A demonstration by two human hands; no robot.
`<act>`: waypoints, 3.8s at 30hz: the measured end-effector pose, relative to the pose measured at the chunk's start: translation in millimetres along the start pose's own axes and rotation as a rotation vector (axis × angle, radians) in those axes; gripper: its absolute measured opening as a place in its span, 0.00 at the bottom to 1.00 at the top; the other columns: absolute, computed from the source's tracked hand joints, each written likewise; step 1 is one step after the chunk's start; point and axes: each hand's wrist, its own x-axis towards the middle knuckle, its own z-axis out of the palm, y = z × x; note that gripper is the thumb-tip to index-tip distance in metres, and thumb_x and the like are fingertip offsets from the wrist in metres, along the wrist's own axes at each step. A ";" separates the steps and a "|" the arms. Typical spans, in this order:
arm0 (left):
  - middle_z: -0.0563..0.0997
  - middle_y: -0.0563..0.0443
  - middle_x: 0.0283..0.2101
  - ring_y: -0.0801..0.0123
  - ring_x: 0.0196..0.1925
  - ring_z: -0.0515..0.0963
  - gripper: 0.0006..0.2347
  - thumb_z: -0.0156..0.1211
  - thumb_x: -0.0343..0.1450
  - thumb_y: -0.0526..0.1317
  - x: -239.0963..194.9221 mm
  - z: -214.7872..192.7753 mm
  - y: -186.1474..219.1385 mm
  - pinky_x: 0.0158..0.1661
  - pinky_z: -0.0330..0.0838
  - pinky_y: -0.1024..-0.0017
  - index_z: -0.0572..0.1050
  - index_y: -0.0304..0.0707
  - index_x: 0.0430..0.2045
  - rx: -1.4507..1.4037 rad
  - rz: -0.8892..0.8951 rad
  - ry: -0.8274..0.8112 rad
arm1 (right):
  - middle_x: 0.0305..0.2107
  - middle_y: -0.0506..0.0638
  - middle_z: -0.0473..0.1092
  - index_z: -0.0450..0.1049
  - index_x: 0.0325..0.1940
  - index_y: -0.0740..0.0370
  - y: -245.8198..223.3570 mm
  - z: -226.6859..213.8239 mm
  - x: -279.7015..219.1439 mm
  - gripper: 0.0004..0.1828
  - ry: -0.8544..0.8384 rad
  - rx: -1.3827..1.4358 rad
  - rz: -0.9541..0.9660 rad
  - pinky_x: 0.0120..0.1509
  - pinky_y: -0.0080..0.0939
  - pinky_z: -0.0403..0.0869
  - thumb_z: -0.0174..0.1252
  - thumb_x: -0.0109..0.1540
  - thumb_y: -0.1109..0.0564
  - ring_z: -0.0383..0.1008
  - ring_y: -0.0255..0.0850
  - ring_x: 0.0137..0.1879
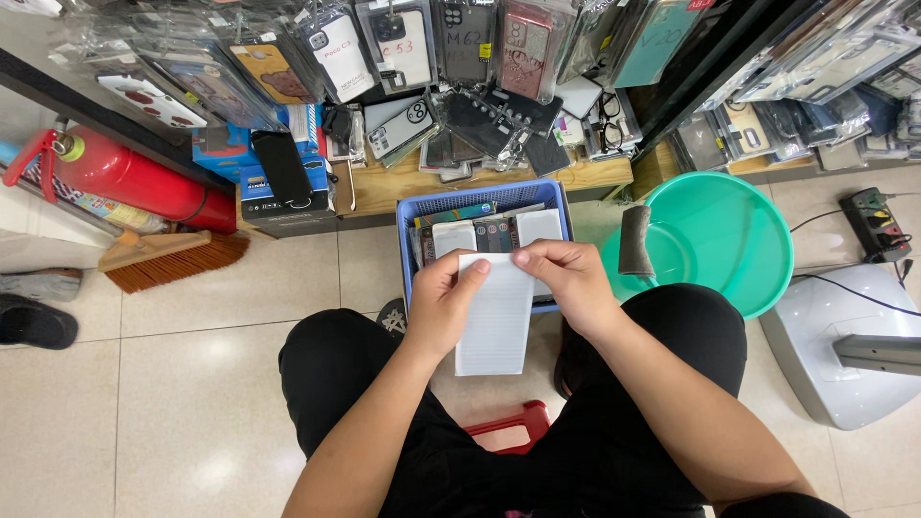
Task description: The person sits on a low stool and organizes items from a blue basket. They handle several phone screen protectors, wiping them with a cloth and placing them into white paper sleeves. They also handle a stack of white paper sleeves and a box of screen protectors, wiping the box with a cloth before placing it back in the basket.
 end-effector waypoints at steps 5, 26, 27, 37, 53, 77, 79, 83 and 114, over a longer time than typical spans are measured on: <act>0.79 0.50 0.22 0.74 0.27 0.72 0.09 0.59 0.72 0.43 6.9 -7.5 -6.5 0.35 0.69 0.74 0.82 0.38 0.31 -0.035 -0.035 0.106 | 0.19 0.54 0.70 0.77 0.30 0.69 14.3 -3.1 1.2 0.07 0.036 0.032 0.087 0.37 0.35 0.73 0.57 0.62 0.64 0.71 0.37 0.27; 0.77 0.49 0.34 0.71 0.39 0.74 0.05 0.59 0.72 0.35 30.6 -47.1 -13.5 0.39 0.71 0.75 0.78 0.36 0.38 -0.034 -0.010 0.445 | 0.22 0.58 0.73 0.77 0.33 0.62 168.3 -22.1 80.8 0.19 -0.120 -0.856 0.382 0.42 0.48 0.74 0.52 0.64 0.45 0.78 0.52 0.35; 0.76 0.48 0.35 0.69 0.39 0.74 0.04 0.58 0.72 0.34 32.0 -45.8 -17.3 0.40 0.71 0.74 0.77 0.36 0.37 -0.015 -0.017 0.412 | 0.24 0.62 0.73 0.77 0.31 0.62 191.4 -24.8 88.1 0.20 -0.108 -0.906 0.391 0.44 0.52 0.73 0.53 0.63 0.43 0.78 0.58 0.40; 0.69 0.40 0.57 0.41 0.64 0.64 0.27 0.61 0.65 0.46 -30.7 32.2 -12.2 0.61 0.58 0.48 0.65 0.49 0.61 0.593 0.065 -0.665 | 0.31 0.59 0.76 0.77 0.39 0.61 255.5 12.4 74.1 0.20 -0.011 -1.002 0.564 0.44 0.52 0.78 0.50 0.64 0.43 0.79 0.54 0.42; 0.68 0.38 0.61 0.41 0.68 0.62 0.32 0.66 0.60 0.49 -23.2 47.5 -33.6 0.64 0.53 0.44 0.65 0.49 0.60 0.762 0.128 -0.970 | 0.37 0.58 0.74 0.73 0.45 0.57 188.1 19.5 68.2 0.21 0.138 -1.148 0.533 0.47 0.55 0.77 0.52 0.63 0.38 0.77 0.57 0.47; 0.74 0.42 0.53 0.48 0.62 0.70 0.24 0.54 0.68 0.56 -20.1 58.0 -54.2 0.56 0.66 0.51 0.70 0.45 0.55 0.831 0.168 -0.838 | 0.48 0.50 0.66 0.62 0.63 0.47 216.3 -58.1 62.9 0.28 0.473 -1.166 0.642 0.56 0.58 0.71 0.56 0.59 0.46 0.69 0.49 0.58; 0.76 0.43 0.49 0.49 0.59 0.72 0.21 0.56 0.69 0.52 -10.4 50.5 -53.2 0.54 0.68 0.52 0.73 0.43 0.53 0.848 0.184 -0.760 | 0.43 0.51 0.71 0.72 0.56 0.48 223.5 -62.0 79.8 0.21 0.455 -1.018 0.631 0.52 0.60 0.74 0.50 0.60 0.47 0.74 0.51 0.54; 0.78 0.48 0.44 0.54 0.52 0.76 0.16 0.61 0.68 0.49 25.7 14.0 -30.2 0.49 0.70 0.59 0.75 0.45 0.47 0.812 0.232 -0.158 | 0.32 0.54 0.76 0.77 0.45 0.57 141.7 -28.1 92.2 0.19 0.410 -0.484 0.425 0.42 0.51 0.77 0.61 0.56 0.44 0.77 0.48 0.42; 0.76 0.28 0.50 0.46 0.36 0.79 0.37 0.37 0.69 0.65 51.5 -3.0 31.7 0.35 0.77 0.54 0.68 0.26 0.57 -0.892 -0.338 -0.357 | 0.11 0.53 0.68 0.74 0.20 0.68 -4.9 18.9 29.3 0.14 -0.547 0.065 0.476 0.23 0.33 0.73 0.65 0.58 0.58 0.71 0.38 0.17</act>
